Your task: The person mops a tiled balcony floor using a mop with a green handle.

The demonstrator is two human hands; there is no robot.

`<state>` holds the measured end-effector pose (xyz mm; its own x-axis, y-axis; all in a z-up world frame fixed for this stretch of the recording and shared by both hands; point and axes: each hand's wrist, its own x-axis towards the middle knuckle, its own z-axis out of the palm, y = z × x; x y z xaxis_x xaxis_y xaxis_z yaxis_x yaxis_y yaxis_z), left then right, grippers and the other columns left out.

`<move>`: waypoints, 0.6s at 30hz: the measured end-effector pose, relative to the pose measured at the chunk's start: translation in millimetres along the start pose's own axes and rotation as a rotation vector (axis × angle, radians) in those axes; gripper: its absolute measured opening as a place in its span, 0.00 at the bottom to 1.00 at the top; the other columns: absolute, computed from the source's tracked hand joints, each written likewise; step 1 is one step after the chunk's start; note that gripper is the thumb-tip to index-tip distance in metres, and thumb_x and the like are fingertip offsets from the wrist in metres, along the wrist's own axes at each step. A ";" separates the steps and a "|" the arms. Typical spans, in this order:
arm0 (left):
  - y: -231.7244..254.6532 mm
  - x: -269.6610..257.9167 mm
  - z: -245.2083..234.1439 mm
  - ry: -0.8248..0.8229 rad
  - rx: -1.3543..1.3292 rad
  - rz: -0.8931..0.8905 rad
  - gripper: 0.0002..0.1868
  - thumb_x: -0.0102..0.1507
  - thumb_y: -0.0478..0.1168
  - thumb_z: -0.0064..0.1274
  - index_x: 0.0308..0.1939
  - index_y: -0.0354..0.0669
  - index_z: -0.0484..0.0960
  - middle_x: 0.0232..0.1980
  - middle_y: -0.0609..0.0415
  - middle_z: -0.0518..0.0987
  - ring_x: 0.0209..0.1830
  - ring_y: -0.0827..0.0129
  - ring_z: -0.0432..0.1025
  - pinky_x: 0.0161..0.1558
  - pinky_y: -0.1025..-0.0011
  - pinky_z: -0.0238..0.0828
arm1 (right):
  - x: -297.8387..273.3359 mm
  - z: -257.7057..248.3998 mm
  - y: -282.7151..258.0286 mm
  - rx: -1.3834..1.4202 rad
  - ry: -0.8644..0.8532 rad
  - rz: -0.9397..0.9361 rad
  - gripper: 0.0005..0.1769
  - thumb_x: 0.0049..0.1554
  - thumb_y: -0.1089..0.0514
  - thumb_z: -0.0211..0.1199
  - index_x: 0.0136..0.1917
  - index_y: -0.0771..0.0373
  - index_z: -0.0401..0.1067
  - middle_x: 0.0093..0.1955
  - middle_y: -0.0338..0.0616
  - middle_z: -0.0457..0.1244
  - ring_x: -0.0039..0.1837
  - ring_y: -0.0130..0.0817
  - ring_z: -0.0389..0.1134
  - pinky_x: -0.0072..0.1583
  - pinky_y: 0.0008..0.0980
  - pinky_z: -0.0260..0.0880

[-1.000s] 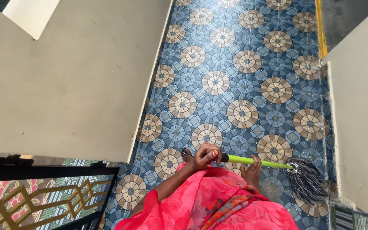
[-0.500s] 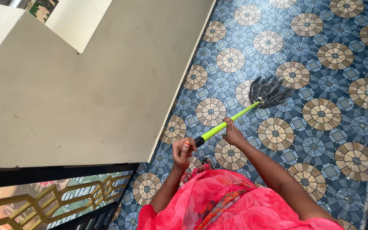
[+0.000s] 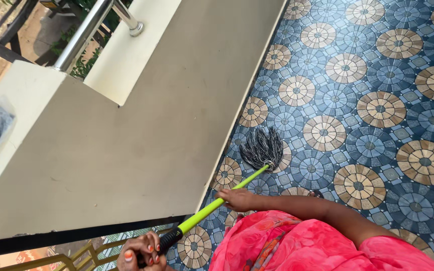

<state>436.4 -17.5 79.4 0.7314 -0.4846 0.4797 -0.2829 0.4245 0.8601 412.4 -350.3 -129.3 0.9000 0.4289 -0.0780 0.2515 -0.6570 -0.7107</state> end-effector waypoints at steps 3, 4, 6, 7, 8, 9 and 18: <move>-4.6 5.3 -12.2 -0.111 -0.020 -0.109 0.28 0.72 0.52 0.36 0.29 0.31 0.74 0.14 0.50 0.67 0.15 0.64 0.66 0.33 0.61 0.68 | 2.8 -11.3 21.3 -0.124 -0.083 -0.097 0.19 0.63 0.48 0.58 0.66 0.50 0.60 0.61 0.47 0.61 0.56 0.53 0.71 0.55 0.56 0.68; -8.3 8.8 1.8 -0.057 -0.005 -0.120 0.27 0.71 0.51 0.36 0.29 0.30 0.74 0.12 0.51 0.66 0.14 0.65 0.66 0.32 0.61 0.68 | 2.9 -18.2 32.6 -0.126 -0.098 -0.091 0.19 0.62 0.47 0.58 0.65 0.50 0.60 0.60 0.47 0.61 0.56 0.53 0.71 0.54 0.56 0.68; -39.2 17.9 61.5 0.368 0.066 0.125 0.22 0.72 0.48 0.39 0.30 0.35 0.70 0.14 0.58 0.60 0.14 0.75 0.59 0.30 0.69 0.62 | 0.4 -29.1 60.3 -0.131 -0.094 -0.053 0.20 0.61 0.45 0.58 0.63 0.50 0.62 0.59 0.47 0.63 0.56 0.54 0.70 0.53 0.57 0.68; -51.5 29.4 88.2 0.588 0.100 0.237 0.20 0.73 0.47 0.41 0.30 0.37 0.68 0.14 0.61 0.57 0.13 0.79 0.55 0.29 0.72 0.59 | -0.7 -33.4 77.0 -0.135 -0.077 -0.021 0.20 0.60 0.45 0.58 0.62 0.51 0.62 0.58 0.47 0.64 0.56 0.54 0.70 0.53 0.57 0.67; -60.2 55.1 101.1 0.601 0.101 0.261 0.21 0.73 0.46 0.41 0.29 0.37 0.67 0.14 0.61 0.56 0.12 0.80 0.54 0.26 0.74 0.56 | 0.9 -47.4 102.7 -0.162 -0.052 0.012 0.20 0.60 0.44 0.58 0.62 0.51 0.63 0.57 0.47 0.65 0.56 0.53 0.70 0.53 0.57 0.67; -64.9 80.8 109.0 0.614 0.101 0.285 0.21 0.73 0.46 0.42 0.27 0.38 0.66 0.15 0.61 0.55 0.11 0.81 0.52 0.24 0.77 0.54 | 1.6 -63.7 131.0 -0.171 -0.025 0.166 0.15 0.62 0.46 0.54 0.61 0.51 0.65 0.54 0.47 0.67 0.56 0.52 0.71 0.54 0.55 0.68; -127.3 184.5 208.5 0.434 -0.008 0.299 0.18 0.71 0.45 0.44 0.29 0.41 0.64 0.19 0.62 0.56 0.15 0.81 0.49 0.23 0.79 0.52 | -122.5 -165.7 281.9 -0.015 0.243 0.542 0.22 0.54 0.52 0.64 0.61 0.57 0.66 0.59 0.53 0.66 0.63 0.51 0.68 0.61 0.49 0.68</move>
<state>477.9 -320.4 94.6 0.8096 0.0195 0.5867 -0.5153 0.5023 0.6943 432.1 -690.8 -204.2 0.9567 -0.1235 -0.2637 -0.2635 -0.7524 -0.6037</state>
